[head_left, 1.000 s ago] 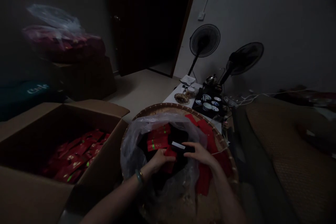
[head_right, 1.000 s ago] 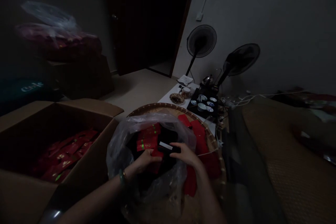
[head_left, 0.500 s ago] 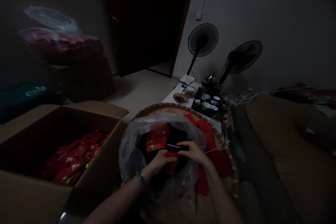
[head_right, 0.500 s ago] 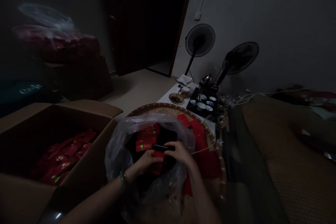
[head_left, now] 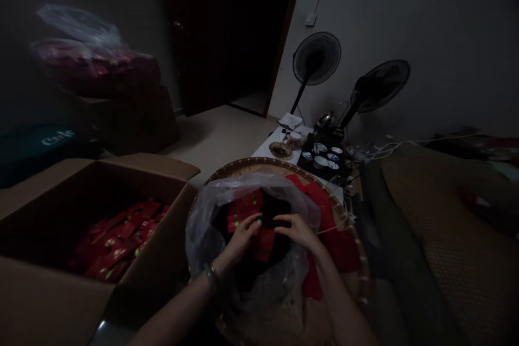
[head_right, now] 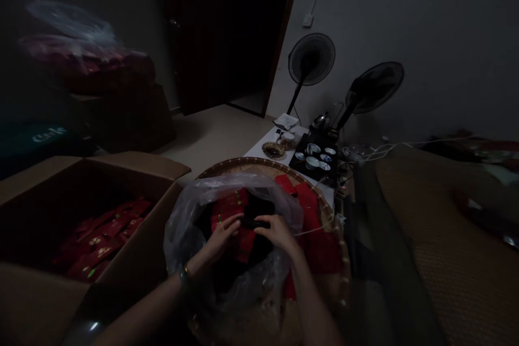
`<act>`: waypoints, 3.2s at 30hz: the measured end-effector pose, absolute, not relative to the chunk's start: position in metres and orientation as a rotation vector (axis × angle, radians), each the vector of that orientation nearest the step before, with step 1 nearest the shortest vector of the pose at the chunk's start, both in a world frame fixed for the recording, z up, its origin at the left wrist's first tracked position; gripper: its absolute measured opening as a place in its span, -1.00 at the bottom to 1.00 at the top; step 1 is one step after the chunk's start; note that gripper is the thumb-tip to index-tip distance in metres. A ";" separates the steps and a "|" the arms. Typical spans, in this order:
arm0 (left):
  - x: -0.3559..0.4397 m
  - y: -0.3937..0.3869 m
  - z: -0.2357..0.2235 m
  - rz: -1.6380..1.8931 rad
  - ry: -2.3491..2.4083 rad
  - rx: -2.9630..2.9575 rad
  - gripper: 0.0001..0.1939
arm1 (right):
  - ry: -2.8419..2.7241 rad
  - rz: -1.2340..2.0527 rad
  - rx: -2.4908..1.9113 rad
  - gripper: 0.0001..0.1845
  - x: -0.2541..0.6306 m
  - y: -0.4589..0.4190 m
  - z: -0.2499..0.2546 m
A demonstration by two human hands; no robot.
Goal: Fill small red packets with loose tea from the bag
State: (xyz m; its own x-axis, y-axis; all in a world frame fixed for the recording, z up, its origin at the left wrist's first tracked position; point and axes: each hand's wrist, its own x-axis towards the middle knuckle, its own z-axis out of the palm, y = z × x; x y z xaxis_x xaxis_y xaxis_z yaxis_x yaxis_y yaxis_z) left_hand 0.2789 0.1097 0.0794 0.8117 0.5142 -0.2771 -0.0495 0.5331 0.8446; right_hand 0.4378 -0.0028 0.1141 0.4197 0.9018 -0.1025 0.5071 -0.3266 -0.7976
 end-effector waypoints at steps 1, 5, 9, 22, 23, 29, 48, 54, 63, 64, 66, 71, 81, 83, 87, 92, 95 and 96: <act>0.280 0.113 0.080 0.349 0.565 0.978 -0.45 | -1.188 0.719 -1.981 -0.65 0.438 -0.002 0.114; 0.285 0.119 0.080 0.323 0.548 0.933 -0.45 | -1.200 0.719 -1.997 -0.65 0.436 0.002 0.115; 0.284 0.118 0.080 0.324 0.550 0.891 -0.47 | -1.196 0.716 -2.029 -0.65 0.434 0.004 0.116; 0.280 0.121 0.080 0.356 0.554 0.893 -0.53 | -1.239 0.665 -2.023 -0.68 0.427 0.009 0.116; 0.280 0.122 0.080 0.355 0.556 0.891 -0.53 | -1.246 0.662 -2.028 -0.68 0.427 0.009 0.116; 0.279 0.123 0.079 0.353 0.551 0.911 -0.56 | -1.238 0.678 -2.026 -0.67 0.428 0.010 0.114; 0.282 0.136 0.068 0.357 0.516 1.149 -0.52 | -1.104 0.818 -1.857 -0.54 0.439 0.004 0.116; 0.284 0.134 0.068 0.428 0.570 1.233 -0.67 | -1.040 0.885 -1.770 -0.57 0.441 0.003 0.106; 0.269 0.144 0.056 0.399 0.707 1.030 -0.56 | -0.852 0.662 -1.862 -0.44 0.460 -0.007 0.100; 0.268 0.144 0.056 0.374 0.679 0.982 -0.56 | -0.915 0.666 -1.861 -0.46 0.460 -0.008 0.101; 0.266 0.142 0.060 0.323 0.598 0.888 -0.59 | -1.014 0.696 -1.847 -0.48 0.457 -0.008 0.102; 0.265 0.134 0.068 0.105 0.412 0.559 -0.73 | -1.081 0.788 -1.817 -0.44 0.448 -0.008 0.103; 0.284 0.102 0.072 -0.172 0.050 0.247 -0.86 | -1.160 0.786 -1.841 -0.57 0.441 -0.007 0.112; 0.286 0.101 0.071 -0.185 0.030 0.231 -0.87 | -1.161 0.792 -1.840 -0.60 0.440 -0.007 0.113; 0.284 0.102 0.068 -0.198 0.018 0.209 -0.83 | -1.171 0.829 -1.810 -0.62 0.438 -0.005 0.114; 0.282 0.106 0.067 -0.185 0.050 0.205 -0.82 | -1.149 0.773 -1.814 -0.58 0.438 -0.002 0.109; 0.280 0.109 0.068 -0.161 0.145 0.261 -0.82 | -1.067 0.712 -1.808 -0.52 0.446 -0.004 0.105; 0.278 0.110 0.068 -0.138 0.205 0.309 -0.81 | -1.032 0.686 -1.806 -0.51 0.450 -0.005 0.103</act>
State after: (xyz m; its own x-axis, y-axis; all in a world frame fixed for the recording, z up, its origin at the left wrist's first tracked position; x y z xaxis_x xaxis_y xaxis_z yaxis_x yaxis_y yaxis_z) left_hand 0.2784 0.1100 0.0679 0.9698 -0.1035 -0.2208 0.1661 0.9434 0.2872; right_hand 0.4497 -0.0048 0.1028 0.4941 0.8691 -0.0243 0.3595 -0.2297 -0.9045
